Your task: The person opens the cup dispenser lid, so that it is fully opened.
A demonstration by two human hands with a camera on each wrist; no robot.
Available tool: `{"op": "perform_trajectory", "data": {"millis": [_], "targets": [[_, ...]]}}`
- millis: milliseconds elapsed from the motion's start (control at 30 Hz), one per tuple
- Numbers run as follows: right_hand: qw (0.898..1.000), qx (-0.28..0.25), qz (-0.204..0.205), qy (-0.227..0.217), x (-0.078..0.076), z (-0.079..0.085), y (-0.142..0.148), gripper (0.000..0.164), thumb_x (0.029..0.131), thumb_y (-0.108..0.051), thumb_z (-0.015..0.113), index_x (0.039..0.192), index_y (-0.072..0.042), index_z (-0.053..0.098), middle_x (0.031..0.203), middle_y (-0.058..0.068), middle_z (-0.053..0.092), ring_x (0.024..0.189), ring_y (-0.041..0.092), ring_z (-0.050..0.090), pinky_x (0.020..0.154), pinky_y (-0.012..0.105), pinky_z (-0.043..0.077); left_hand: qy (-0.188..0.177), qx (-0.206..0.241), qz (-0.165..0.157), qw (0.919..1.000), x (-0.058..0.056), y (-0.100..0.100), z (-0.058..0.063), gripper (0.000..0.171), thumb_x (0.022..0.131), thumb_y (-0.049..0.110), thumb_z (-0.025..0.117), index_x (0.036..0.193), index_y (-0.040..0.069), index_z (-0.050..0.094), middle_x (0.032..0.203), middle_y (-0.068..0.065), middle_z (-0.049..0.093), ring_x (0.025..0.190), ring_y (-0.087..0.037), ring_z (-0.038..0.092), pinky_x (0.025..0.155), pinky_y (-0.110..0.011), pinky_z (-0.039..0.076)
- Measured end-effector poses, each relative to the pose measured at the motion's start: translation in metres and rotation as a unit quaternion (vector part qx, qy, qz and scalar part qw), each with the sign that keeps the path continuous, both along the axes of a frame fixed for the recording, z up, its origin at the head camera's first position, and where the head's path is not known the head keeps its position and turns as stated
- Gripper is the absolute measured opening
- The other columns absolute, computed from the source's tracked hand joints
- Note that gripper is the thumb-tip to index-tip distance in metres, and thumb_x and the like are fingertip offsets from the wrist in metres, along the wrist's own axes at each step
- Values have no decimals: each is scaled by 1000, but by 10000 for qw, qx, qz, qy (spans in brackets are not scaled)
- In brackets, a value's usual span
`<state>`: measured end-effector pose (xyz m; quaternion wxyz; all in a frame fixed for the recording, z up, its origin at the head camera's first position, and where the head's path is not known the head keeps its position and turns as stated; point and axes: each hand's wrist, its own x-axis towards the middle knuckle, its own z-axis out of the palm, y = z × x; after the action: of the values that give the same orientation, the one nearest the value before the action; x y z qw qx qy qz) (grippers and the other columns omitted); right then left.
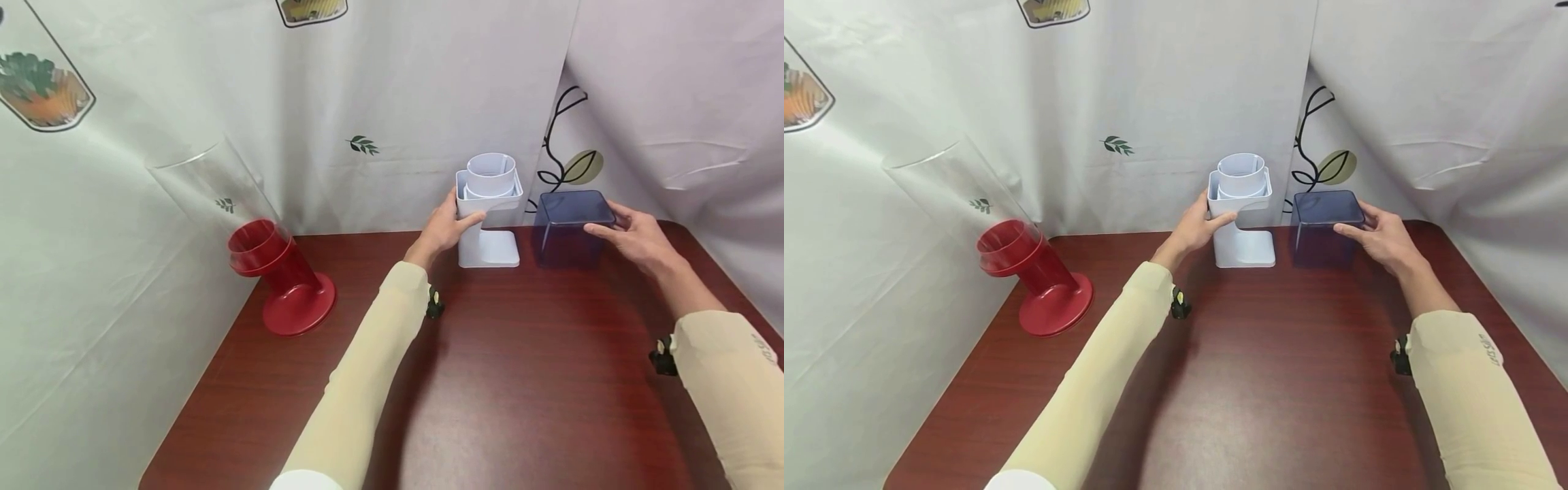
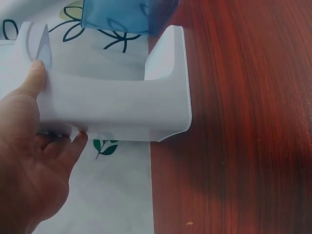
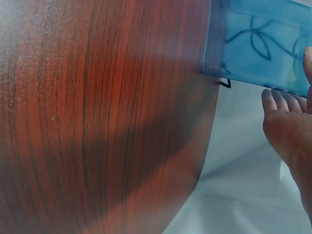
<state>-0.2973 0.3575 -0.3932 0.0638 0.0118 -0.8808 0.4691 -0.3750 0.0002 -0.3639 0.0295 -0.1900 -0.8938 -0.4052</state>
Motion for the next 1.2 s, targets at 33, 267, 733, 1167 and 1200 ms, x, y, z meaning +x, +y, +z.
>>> {"op": "perform_trajectory", "data": {"millis": [33,267,733,1167,1200], "targets": [[10000,-7,-26,20,0,0,0,85,103,-39,71,167,-7,26,152,34,42,93,-28,46,81,-1,38,23,-69,51,10000,0,1,0,86,100,42,75,167,17,28,147,-6,61,134,-24,57,113,-36,44],[9994,112,-289,123,0,-1,-1,83,102,-39,73,165,-6,31,153,34,42,131,1,56,81,-1,41,165,-503,410,9978,2,6,1,87,100,49,73,168,19,28,152,-5,59,137,-28,56,113,-40,44],[9987,33,-485,151,4,-1,-4,83,102,-37,73,165,-2,31,162,32,33,143,49,40,86,0,42,268,-951,606,9933,11,9,-3,90,97,49,77,166,17,30,151,-4,58,133,-23,58,110,-44,47],[9977,-326,-445,407,20,0,-3,92,100,-32,77,168,-2,22,168,26,28,156,33,31,115,15,34,232,-1481,252,9884,22,-19,-11,76,95,52,78,156,17,47,146,3,64,132,-17,59,108,-41,47],[9978,-313,-430,395,21,1,-3,92,100,-33,77,168,-3,22,168,26,28,155,34,32,114,14,34,271,-1547,170,9874,24,-23,-12,74,96,53,77,154,18,48,144,4,66,132,-16,59,107,-42,47]]}}
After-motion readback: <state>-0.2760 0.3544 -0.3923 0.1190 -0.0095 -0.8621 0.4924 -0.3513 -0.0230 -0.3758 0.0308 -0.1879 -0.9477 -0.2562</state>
